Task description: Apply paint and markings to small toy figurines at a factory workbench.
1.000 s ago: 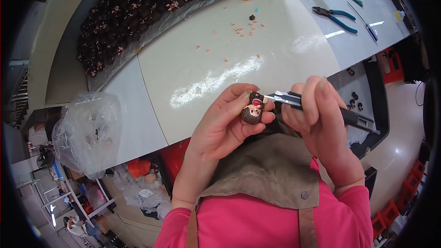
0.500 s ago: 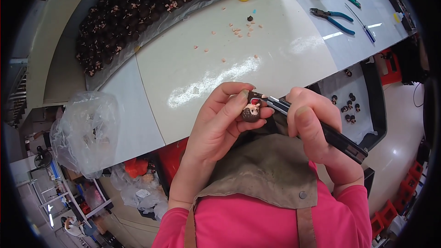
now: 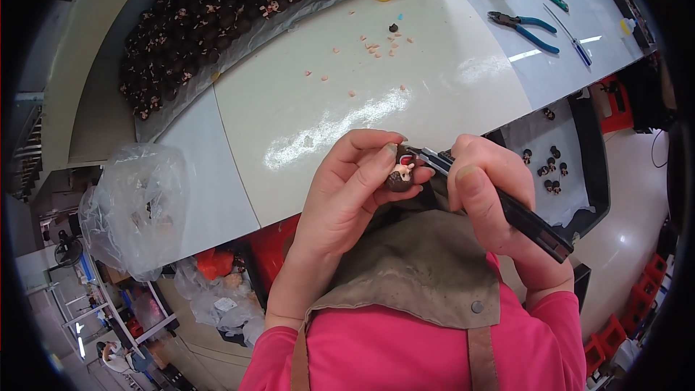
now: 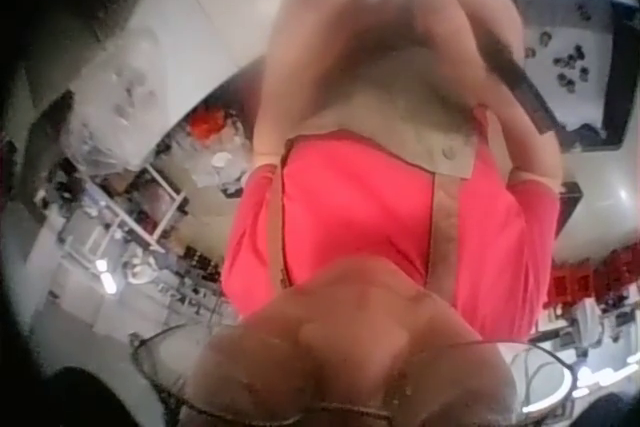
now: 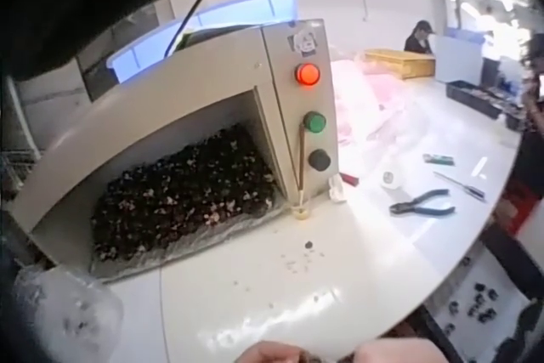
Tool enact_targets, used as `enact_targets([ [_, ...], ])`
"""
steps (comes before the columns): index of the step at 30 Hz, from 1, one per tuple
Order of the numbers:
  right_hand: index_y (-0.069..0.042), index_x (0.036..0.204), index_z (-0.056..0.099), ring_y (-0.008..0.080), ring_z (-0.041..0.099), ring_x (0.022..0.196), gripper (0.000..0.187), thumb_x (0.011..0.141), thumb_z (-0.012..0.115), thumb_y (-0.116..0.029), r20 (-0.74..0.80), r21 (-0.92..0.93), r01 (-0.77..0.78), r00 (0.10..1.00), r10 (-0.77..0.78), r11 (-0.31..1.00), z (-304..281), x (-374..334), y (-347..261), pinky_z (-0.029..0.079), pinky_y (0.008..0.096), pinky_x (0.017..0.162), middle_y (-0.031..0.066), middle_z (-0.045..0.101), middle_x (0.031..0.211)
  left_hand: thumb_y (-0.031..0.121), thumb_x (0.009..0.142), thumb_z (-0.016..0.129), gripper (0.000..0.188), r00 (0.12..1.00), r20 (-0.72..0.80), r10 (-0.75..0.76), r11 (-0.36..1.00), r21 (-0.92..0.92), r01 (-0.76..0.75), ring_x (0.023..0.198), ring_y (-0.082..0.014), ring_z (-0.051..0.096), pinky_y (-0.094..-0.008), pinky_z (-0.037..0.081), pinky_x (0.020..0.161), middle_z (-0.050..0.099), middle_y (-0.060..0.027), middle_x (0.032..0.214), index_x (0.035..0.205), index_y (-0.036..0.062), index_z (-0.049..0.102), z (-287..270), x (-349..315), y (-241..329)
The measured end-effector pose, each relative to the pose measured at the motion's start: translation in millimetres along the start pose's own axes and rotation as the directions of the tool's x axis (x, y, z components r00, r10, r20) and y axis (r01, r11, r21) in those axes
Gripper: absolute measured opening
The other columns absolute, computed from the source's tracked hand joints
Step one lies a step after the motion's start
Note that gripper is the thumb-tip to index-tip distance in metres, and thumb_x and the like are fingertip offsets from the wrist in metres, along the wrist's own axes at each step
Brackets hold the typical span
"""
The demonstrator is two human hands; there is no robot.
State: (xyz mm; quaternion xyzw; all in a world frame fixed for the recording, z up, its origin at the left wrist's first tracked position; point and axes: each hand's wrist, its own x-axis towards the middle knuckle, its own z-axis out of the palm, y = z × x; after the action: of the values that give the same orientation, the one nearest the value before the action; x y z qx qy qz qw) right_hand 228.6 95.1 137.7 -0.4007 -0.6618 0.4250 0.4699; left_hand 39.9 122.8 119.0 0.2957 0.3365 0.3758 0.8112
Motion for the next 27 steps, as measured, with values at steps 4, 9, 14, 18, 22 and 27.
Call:
enact_targets([
  [4, -0.006, 0.066, 0.047, 0.0123, 0.038, 0.058, 0.039, 0.095, 0.042, -0.031, -0.054, 0.08, -0.133, 0.989, 0.138, 0.988, 6.8, 1.6, -6.1, 0.029, 0.0257, 0.054, 0.0025, 0.042, 0.062, 0.016, 0.094, 0.05, 0.021, 0.999, -0.029, 0.042, 0.999, 0.035, -0.041, 0.094, -0.0202, 0.063, -0.0278, 0.054, 0.077, 0.061, -0.0106, 0.098, 0.109, 0.0028, 0.05, 3.4, -0.5, -1.1],
  [9, -0.003, 0.072, 0.048, 0.0099, 0.045, 0.06, 0.033, 0.097, 0.041, -0.023, -0.013, 0.198, -0.242, 0.968, 0.249, 0.95, 4.8, 1.1, -2.9, 0.038, 0.024, 0.056, 0.003, 0.048, 0.065, 0.013, 0.094, 0.047, 0.018, 0.994, -0.062, 0.096, 0.985, 0.153, -0.085, 0.09, -0.0212, 0.063, -0.0295, 0.057, 0.075, 0.06, -0.0108, 0.1, 0.109, 0.0031, 0.05, 4.6, 1.9, -1.8],
  [14, -0.005, 0.07, 0.044, 0.008, 0.039, 0.056, 0.038, 0.099, 0.036, -0.028, -0.108, 0.443, -0.238, 0.943, 0.315, 0.864, 20.6, -3.8, 16.6, 0.034, 0.0214, 0.054, 0.0007, 0.044, 0.062, 0.014, 0.094, 0.047, 0.018, 0.997, -0.048, 0.054, 0.992, 0.117, -0.049, 0.09, -0.0218, 0.064, -0.0281, 0.057, 0.072, 0.061, -0.0114, 0.098, 0.109, 0.0048, 0.05, 0.7, 6.7, -1.0],
  [18, -0.01, 0.068, 0.035, 0.0077, 0.03, 0.051, 0.04, 0.098, 0.032, -0.036, -0.118, 0.7, -0.215, 0.906, 0.407, 0.681, 30.0, -2.0, 13.1, 0.027, 0.0233, 0.05, 0.0001, 0.034, 0.059, 0.016, 0.095, 0.046, 0.019, 1.0, -0.017, -0.01, 1.0, -0.009, 0.01, 0.086, -0.0226, 0.065, -0.0266, 0.058, 0.067, 0.063, -0.0124, 0.095, 0.109, 0.0056, 0.05, -3.1, 8.9, -2.2],
  [22, -0.011, 0.07, 0.036, 0.0077, 0.03, 0.051, 0.039, 0.099, 0.032, -0.037, -0.11, 0.737, -0.239, 0.881, 0.461, 0.633, 31.5, -2.6, 13.6, 0.028, 0.023, 0.051, 0.0002, 0.034, 0.059, 0.017, 0.095, 0.045, 0.019, 0.998, -0.015, -0.057, 0.996, -0.075, 0.055, 0.084, -0.0226, 0.066, -0.0259, 0.057, 0.061, 0.063, -0.0142, 0.094, 0.11, 0.0057, 0.05, -6.9, 11.2, -2.1],
  [27, -0.011, 0.07, 0.036, 0.0081, 0.031, 0.052, 0.04, 0.098, 0.032, -0.039, -0.131, 0.726, -0.233, 0.877, 0.463, 0.647, 34.1, -2.9, 10.1, 0.029, 0.0227, 0.052, 0.0002, 0.034, 0.058, 0.016, 0.095, 0.043, 0.019, 0.99, 0.014, -0.142, 0.967, -0.212, 0.142, 0.078, -0.0217, 0.066, -0.0241, 0.055, 0.055, 0.062, -0.0172, 0.092, 0.11, 0.0062, 0.049, -6.4, 10.6, 1.5],
])
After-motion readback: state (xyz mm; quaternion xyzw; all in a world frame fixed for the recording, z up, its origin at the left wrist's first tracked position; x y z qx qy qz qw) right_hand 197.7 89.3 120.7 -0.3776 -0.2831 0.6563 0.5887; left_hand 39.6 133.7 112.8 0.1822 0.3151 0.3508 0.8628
